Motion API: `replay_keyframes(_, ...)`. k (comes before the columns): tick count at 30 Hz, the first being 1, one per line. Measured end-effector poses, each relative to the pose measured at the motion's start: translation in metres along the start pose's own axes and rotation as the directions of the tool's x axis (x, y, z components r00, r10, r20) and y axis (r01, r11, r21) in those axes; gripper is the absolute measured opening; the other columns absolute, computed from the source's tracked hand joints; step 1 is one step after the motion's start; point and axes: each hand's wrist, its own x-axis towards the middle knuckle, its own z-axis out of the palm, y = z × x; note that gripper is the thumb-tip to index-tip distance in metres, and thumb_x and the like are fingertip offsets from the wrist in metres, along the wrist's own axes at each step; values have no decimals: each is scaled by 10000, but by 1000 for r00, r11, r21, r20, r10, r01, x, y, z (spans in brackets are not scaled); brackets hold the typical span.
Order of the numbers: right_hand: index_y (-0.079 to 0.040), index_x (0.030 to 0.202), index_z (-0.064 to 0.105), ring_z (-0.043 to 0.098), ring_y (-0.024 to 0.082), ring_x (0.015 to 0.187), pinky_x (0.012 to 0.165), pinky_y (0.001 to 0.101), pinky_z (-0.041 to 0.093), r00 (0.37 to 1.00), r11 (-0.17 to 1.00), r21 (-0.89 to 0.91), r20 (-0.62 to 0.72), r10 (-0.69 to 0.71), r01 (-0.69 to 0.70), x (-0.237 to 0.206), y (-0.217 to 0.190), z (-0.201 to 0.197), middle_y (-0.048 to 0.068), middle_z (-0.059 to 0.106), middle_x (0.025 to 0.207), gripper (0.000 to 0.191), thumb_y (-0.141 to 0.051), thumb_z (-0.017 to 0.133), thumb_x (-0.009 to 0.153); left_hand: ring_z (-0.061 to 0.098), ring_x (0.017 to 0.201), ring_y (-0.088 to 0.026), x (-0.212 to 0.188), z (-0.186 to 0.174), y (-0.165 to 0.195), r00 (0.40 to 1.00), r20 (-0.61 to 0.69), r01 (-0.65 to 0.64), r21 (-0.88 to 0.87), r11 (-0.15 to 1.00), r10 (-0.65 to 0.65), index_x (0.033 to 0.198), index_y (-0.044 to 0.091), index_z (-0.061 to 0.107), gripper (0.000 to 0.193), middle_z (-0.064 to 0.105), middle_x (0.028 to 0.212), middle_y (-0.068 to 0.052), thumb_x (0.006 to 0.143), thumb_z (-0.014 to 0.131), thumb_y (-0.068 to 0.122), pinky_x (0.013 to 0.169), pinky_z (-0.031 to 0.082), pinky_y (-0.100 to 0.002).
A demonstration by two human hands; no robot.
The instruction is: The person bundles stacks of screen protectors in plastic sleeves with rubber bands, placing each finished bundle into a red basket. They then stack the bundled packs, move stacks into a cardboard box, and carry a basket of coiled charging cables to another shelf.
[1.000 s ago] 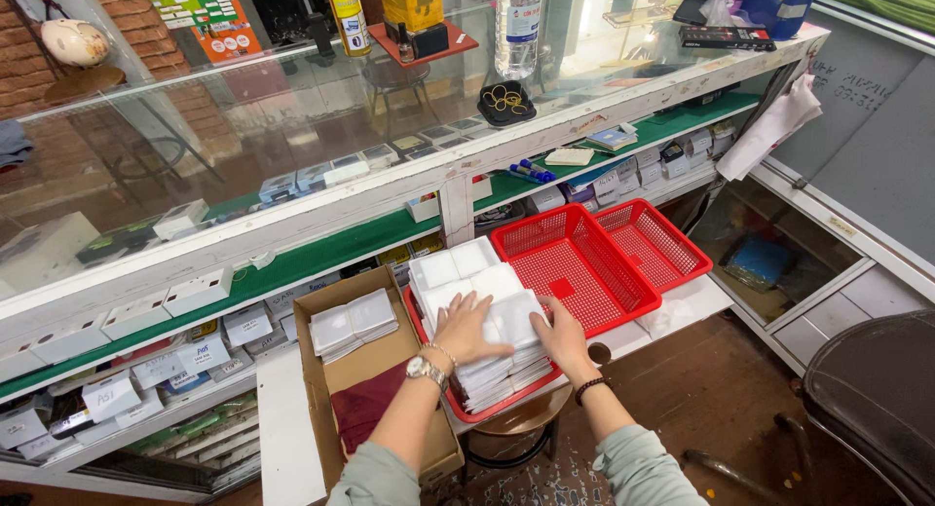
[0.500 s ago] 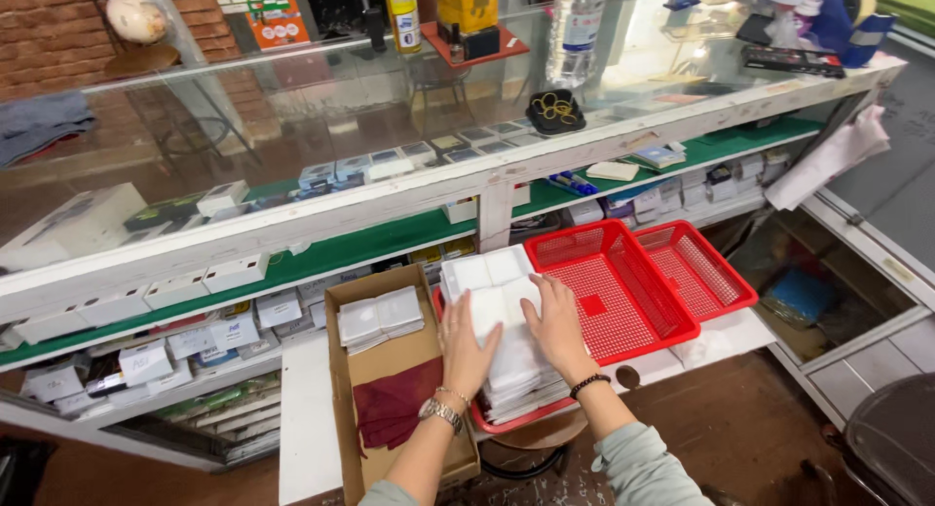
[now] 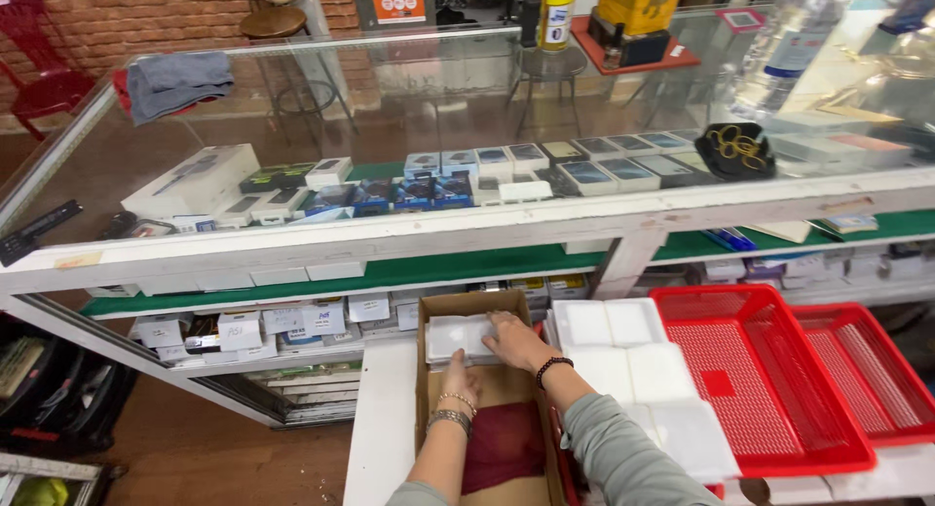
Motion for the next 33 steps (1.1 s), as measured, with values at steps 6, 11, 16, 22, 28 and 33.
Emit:
replay_keyframes(6,-33,1520,397,363,388,1454,1201,464,290,949,970,-178,241,204,-163,62,-14,22,215,390,1573,737,-517,530,981,507,1323,-297,32,-1,-7,999,28,-27,-125,992,31,1481,119,568,645,473,1533,-124,918,691,409,1127,443,-453)
replay_keyframes(11,-45,1520,423,399,353,1463,1214,433,310,906,950,-209,311,288,-230,80,-9,33,206,450,1547,869,-665,509,918,480,1371,-286,60,-4,-7,995,32,97,-207,973,-93,1508,110,482,824,487,1530,-135,846,807,478,1159,384,-451)
replay_keyframes(16,-14,1478,495,591,346,1345,1147,378,457,798,837,86,367,478,-541,72,19,47,243,571,1468,1033,-769,596,780,544,1326,-275,68,-23,-11,990,133,58,-77,995,-47,1505,157,454,926,567,1482,-92,715,847,438,1135,386,-472)
replay_keyframes(22,-21,1472,521,593,316,1340,1125,400,442,744,591,459,489,455,-663,29,11,29,209,585,1460,1081,-799,576,723,548,1362,-304,52,-27,-5,985,142,-130,223,966,100,1557,77,309,1081,559,1495,-179,736,881,487,1122,437,-496)
replay_keyframes(28,1,1577,251,432,327,1422,1154,389,368,955,794,536,227,191,-286,-11,-23,-35,252,423,1529,1221,-742,685,710,426,1449,-277,9,-10,12,899,428,-126,54,991,91,1608,253,250,944,392,1562,-66,818,532,686,1171,413,-528)
replay_keyframes(33,36,1532,299,530,332,1358,1112,355,433,958,909,354,-93,270,-222,-52,-37,-68,262,506,1454,1208,-579,818,632,508,1398,-301,-30,19,-4,782,610,-100,-77,992,126,1554,136,393,829,507,1547,-122,931,416,682,1144,424,-476)
